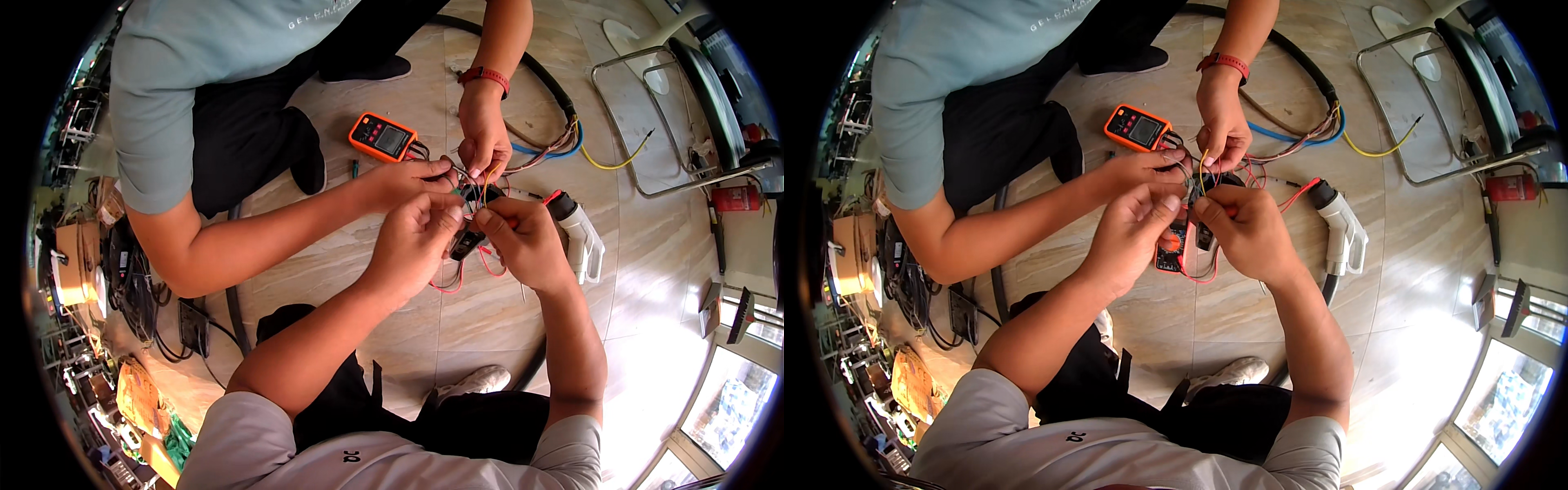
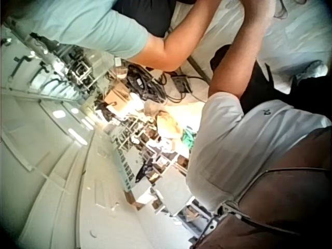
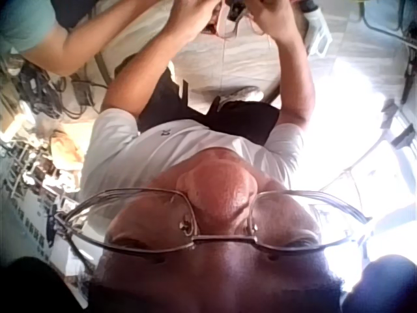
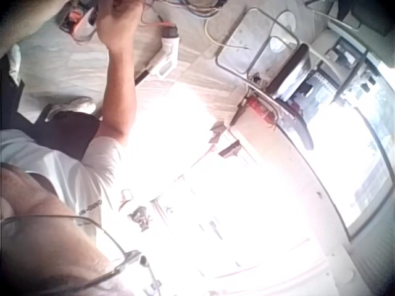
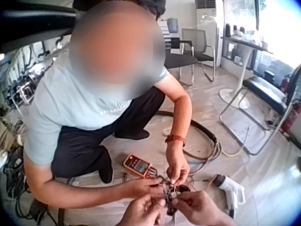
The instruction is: The person uses a screwdriver to remove screws from a plastic charging handle, opens the casing, and works with another person to inspect and connect internal wires while using multimeters on the floor.
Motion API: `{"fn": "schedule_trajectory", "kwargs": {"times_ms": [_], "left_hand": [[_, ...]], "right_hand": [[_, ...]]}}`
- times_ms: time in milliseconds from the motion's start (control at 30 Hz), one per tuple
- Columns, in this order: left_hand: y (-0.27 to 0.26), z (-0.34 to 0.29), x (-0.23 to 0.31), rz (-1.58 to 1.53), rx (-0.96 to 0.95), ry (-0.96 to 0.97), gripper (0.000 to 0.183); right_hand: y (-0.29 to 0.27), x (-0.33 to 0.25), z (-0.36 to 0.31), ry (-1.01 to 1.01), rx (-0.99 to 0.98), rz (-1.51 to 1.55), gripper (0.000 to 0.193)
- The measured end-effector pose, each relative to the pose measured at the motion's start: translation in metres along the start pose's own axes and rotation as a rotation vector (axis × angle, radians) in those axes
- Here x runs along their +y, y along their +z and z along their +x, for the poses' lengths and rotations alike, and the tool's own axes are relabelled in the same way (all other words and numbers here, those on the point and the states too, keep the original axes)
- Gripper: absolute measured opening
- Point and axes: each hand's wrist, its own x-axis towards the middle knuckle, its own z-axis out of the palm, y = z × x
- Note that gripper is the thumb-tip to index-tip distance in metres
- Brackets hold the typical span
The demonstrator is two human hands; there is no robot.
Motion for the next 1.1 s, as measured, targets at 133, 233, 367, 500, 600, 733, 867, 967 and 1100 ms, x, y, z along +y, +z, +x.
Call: {"fn": "schedule_trajectory", "kwargs": {"times_ms": [133,233,367,500,600,733,867,967,1100], "left_hand": [[0.014,-0.010,-0.019,-0.006,-0.057,0.085,0.024],[0.013,-0.015,-0.017,-0.078,-0.047,0.065,0.025],[0.008,-0.015,-0.004,-0.126,0.005,-0.003,0.024],[0.008,-0.017,-0.005,-0.195,0.037,0.038,0.020],[0.008,-0.016,-0.006,-0.205,0.062,0.034,0.020],[0.005,-0.015,-0.009,-0.187,0.056,0.059,0.018],[0.007,-0.015,-0.009,-0.222,0.050,0.079,0.017],[0.007,-0.016,-0.009,-0.220,0.048,0.106,0.016],[0.006,-0.015,-0.010,-0.206,0.050,0.120,0.016]], "right_hand": [[0.003,-0.002,0.000,-0.011,0.001,-0.038,0.024],[0.005,-0.001,-0.003,-0.011,-0.026,-0.078,0.023],[0.007,-0.004,-0.004,-0.027,-0.066,-0.047,0.022],[0.009,-0.007,-0.005,0.010,-0.094,-0.072,0.020],[0.010,-0.004,-0.006,-0.001,-0.102,-0.081,0.020],[0.010,-0.005,-0.008,0.006,-0.124,-0.113,0.020],[0.010,-0.006,-0.010,0.001,-0.140,-0.110,0.018],[0.009,-0.008,-0.009,-0.033,-0.140,-0.134,0.017],[0.009,-0.008,-0.010,-0.040,-0.141,-0.149,0.017]]}}
